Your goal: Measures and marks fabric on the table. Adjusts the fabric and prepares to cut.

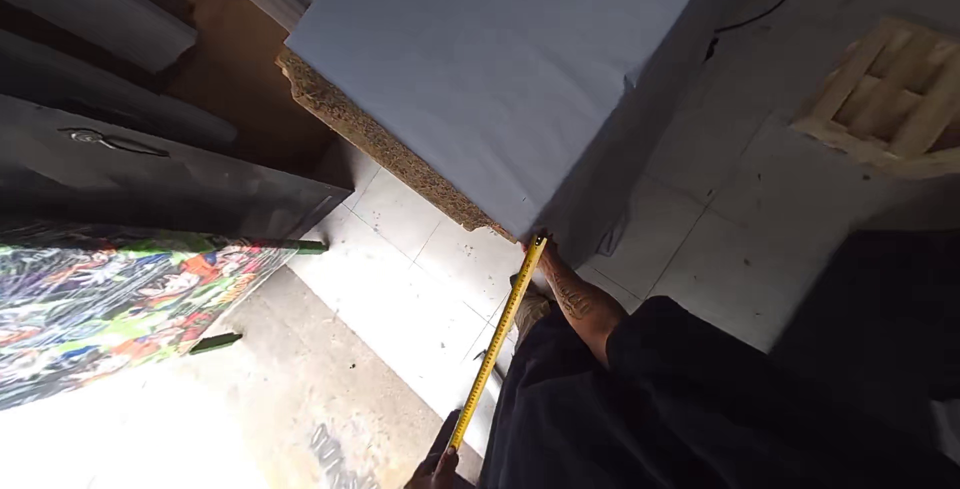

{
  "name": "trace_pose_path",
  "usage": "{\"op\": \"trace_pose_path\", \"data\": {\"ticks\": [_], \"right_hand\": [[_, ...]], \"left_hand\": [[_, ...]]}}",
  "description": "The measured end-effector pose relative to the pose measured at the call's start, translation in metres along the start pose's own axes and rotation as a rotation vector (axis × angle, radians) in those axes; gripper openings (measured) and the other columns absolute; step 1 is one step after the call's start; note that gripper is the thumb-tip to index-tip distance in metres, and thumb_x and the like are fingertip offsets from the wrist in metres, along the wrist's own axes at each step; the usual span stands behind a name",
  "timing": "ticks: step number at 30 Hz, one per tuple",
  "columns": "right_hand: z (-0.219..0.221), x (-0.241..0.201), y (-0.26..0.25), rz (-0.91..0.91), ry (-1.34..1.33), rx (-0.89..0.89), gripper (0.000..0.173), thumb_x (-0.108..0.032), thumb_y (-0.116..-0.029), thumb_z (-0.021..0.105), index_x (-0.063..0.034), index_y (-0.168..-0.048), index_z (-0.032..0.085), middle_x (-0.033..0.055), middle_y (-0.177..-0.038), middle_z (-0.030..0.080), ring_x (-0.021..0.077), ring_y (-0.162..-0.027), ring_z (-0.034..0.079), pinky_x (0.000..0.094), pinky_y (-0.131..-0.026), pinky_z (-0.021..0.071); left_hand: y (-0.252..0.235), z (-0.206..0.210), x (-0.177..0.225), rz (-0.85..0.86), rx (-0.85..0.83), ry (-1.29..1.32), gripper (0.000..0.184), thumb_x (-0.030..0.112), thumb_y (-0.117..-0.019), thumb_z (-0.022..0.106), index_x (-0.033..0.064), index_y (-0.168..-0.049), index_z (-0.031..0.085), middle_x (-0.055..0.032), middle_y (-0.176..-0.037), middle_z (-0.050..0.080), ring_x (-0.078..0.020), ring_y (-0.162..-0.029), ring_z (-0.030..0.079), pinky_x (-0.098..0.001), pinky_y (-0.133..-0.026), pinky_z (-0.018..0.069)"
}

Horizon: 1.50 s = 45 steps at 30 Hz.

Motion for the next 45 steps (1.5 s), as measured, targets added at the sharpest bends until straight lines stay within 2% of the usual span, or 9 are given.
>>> {"op": "trace_pose_path", "data": {"ticks": [2, 4, 6, 9, 12, 18, 24, 33, 45], "right_hand": [[-0.003, -0.006, -0.005, -0.156, 0.114, 0.182, 0.025, -0.021, -0.1069, 0.052, 0.0012, -0.116, 0.059, 0.0147, -0.100, 0.058, 0.0221, -0.083, 0.057, 0.0388, -0.070, 0.0519], [-0.014, -0.017, -0.006, -0.237, 0.327, 0.278, 0.023, -0.017, -0.1040, 0.057, 0.0037, -0.111, 0.065, 0.0180, -0.105, 0.064, 0.0260, -0.092, 0.062, 0.0429, -0.081, 0.0532], [-0.033, -0.028, 0.001, -0.263, 0.410, 0.313, 0.025, -0.016, -0.1024, 0.060, 0.0043, -0.115, 0.066, 0.0196, -0.112, 0.067, 0.0271, -0.099, 0.066, 0.0435, -0.086, 0.0554], [-0.054, -0.038, 0.026, -0.284, -0.048, 0.364, 0.019, -0.001, -0.0967, 0.062, 0.0026, -0.115, 0.056, 0.0148, -0.096, 0.057, 0.0207, -0.076, 0.058, 0.0353, -0.064, 0.0539], [-0.079, -0.036, 0.049, -0.354, -0.294, 0.407, 0.032, 0.001, -0.0974, 0.061, 0.0007, -0.127, 0.050, 0.0161, -0.104, 0.058, 0.0221, -0.080, 0.061, 0.0371, -0.066, 0.0569], [-0.112, -0.024, 0.091, -0.518, -0.489, 0.570, 0.049, -0.002, -0.0999, 0.060, 0.0015, -0.144, 0.039, 0.0209, -0.120, 0.056, 0.0243, -0.092, 0.064, 0.0379, -0.073, 0.0593], [-0.109, 0.007, 0.099, -0.563, -0.543, 0.714, 0.052, -0.003, -0.0972, 0.066, 0.0007, -0.142, 0.041, 0.0216, -0.118, 0.057, 0.0245, -0.085, 0.065, 0.0369, -0.068, 0.0592], [-0.106, 0.008, 0.093, -0.529, -0.691, 0.789, 0.047, -0.005, -0.0976, 0.067, -0.0016, -0.138, 0.043, 0.0172, -0.107, 0.059, 0.0201, -0.072, 0.063, 0.0347, -0.061, 0.0575], [-0.108, 0.013, 0.081, -0.530, -0.867, 0.805, 0.030, 0.001, -0.0942, 0.069, -0.0066, -0.111, 0.045, 0.0097, -0.092, 0.065, 0.0156, -0.065, 0.064, 0.0307, -0.058, 0.0574]], "left_hand": [[-0.034, -0.014, 0.018, 0.074, -0.005, -0.009, 0.034, 0.037, -0.0809, 0.087, 0.0084, -0.098, 0.080, -0.0122, -0.086, 0.078, -0.0297, -0.081, 0.076, -0.0593, -0.080, 0.0601], [-0.070, -0.029, 0.045, 0.168, -0.012, -0.048, 0.032, 0.037, -0.0793, 0.089, 0.0117, -0.097, 0.080, -0.0103, -0.082, 0.078, -0.0288, -0.075, 0.075, -0.0602, -0.075, 0.0604], [-0.105, -0.046, 0.074, 0.256, -0.050, -0.094, 0.028, 0.035, -0.0790, 0.090, 0.0139, -0.095, 0.081, -0.0080, -0.079, 0.078, -0.0262, -0.072, 0.075, -0.0586, -0.072, 0.0603], [-0.157, -0.069, 0.124, 0.362, -0.124, -0.201, 0.031, 0.037, -0.0781, 0.090, 0.0144, -0.096, 0.081, -0.0072, -0.080, 0.078, -0.0255, -0.074, 0.076, -0.0585, -0.073, 0.0615], [-0.215, -0.099, 0.190, 0.500, -0.174, -0.356, 0.031, 0.037, -0.0803, 0.088, 0.0132, -0.098, 0.081, -0.0105, -0.083, 0.078, -0.0293, -0.078, 0.076, -0.0616, -0.078, 0.0600], [-0.305, -0.170, 0.370, 0.816, -0.110, -0.646, 0.034, 0.042, -0.0825, 0.087, 0.0140, -0.102, 0.081, -0.0192, -0.103, 0.076, -0.0449, -0.104, 0.070, -0.0743, -0.094, 0.0474], [-0.346, -0.216, 0.554, 1.042, 0.008, -0.834, 0.046, 0.051, -0.0815, 0.085, 0.0124, -0.105, 0.079, -0.0249, -0.110, 0.073, -0.0506, -0.112, 0.064, -0.0782, -0.097, 0.0408], [-0.362, -0.148, 0.754, 1.210, 0.043, -1.041, 0.058, 0.058, -0.0782, 0.084, 0.0076, -0.107, 0.078, -0.0332, -0.124, 0.065, -0.0540, -0.125, 0.055, -0.0778, -0.103, 0.0359], [-0.361, -0.090, 0.833, 1.186, 0.086, -1.302, 0.060, 0.056, -0.0754, 0.087, 0.0083, -0.110, 0.078, -0.0328, -0.126, 0.064, -0.0538, -0.126, 0.054, -0.0759, -0.103, 0.0376]]}}
Point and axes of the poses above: each hand's wrist, its own y-axis away from the middle knuckle, its own z-axis out of the palm, x = y × z, the point moved 2 cm from there along -y, towards the middle knuckle
